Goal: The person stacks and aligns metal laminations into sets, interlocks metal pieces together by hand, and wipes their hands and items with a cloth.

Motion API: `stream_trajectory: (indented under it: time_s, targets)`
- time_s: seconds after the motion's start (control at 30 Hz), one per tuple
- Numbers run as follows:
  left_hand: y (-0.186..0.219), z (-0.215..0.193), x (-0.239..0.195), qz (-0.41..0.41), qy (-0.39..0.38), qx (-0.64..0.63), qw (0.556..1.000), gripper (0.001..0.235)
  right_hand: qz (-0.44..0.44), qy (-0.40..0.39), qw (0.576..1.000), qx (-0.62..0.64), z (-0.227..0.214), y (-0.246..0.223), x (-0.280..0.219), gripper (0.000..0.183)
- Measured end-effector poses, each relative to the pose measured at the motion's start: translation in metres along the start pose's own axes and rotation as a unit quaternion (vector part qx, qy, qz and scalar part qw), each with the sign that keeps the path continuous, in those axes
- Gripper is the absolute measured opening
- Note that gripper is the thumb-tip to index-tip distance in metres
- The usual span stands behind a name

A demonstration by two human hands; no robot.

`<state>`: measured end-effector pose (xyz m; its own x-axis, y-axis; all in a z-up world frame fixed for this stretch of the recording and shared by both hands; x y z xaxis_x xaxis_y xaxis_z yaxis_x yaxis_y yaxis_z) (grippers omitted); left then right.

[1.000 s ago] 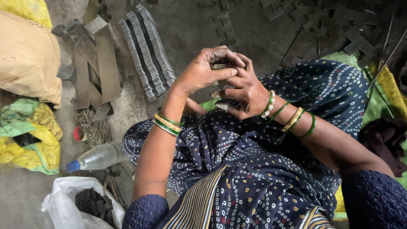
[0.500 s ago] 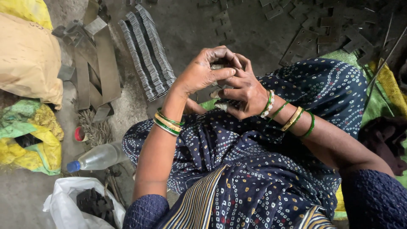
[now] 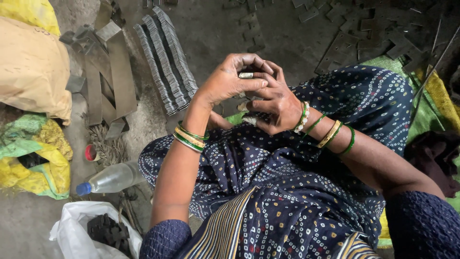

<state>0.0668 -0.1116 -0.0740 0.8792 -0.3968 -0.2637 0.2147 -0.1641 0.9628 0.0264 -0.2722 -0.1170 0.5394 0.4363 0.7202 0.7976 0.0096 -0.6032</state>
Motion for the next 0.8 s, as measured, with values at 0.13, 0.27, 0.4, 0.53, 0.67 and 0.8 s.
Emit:
stream_trajectory:
  time_s: [0.13, 0.27, 0.4, 0.53, 0.67, 0.8]
  targets:
    - [-0.005, -0.001, 0.002, -0.009, 0.001, 0.003, 1.0, 0.02, 0.004, -0.004, 1.0, 0.003, 0.0, 0.0, -0.001, 0.042]
    - [-0.009, -0.002, 0.004, 0.001, 0.007, 0.018, 1.0, 0.019, 0.007, 0.003, 1.0, 0.007, -0.001, 0.001, -0.001, 0.046]
    - [-0.014, -0.002, 0.006, -0.006, 0.014, 0.004, 1.0, 0.019, 0.014, -0.007, 1.0, 0.007, 0.0, 0.003, -0.003, 0.047]
    - [-0.019, -0.004, 0.008, -0.004, 0.013, -0.016, 1.0, 0.018, 0.018, -0.009, 1.0, 0.004, 0.0, 0.005, -0.004, 0.045]
    - [-0.023, -0.004, 0.008, 0.003, 0.017, -0.004, 1.0, 0.018, 0.023, -0.007, 1.0, 0.001, 0.002, 0.006, -0.004, 0.042]
    - [-0.026, -0.005, 0.008, -0.001, 0.024, -0.018, 1.0, 0.018, 0.026, -0.004, 1.0, 0.002, 0.002, 0.006, -0.004, 0.041]
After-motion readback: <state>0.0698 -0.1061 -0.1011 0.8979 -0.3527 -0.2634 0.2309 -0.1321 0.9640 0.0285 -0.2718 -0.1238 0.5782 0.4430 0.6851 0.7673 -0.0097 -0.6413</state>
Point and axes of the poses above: each hand's wrist, its own x-axis towards the middle knuckle, its own z-axis out of the palm, y = z × x, the point moved 3 cm from there along x, towards the middle knuckle, and after that the axes turned 10 degrees about y, right-handed, at the moved point
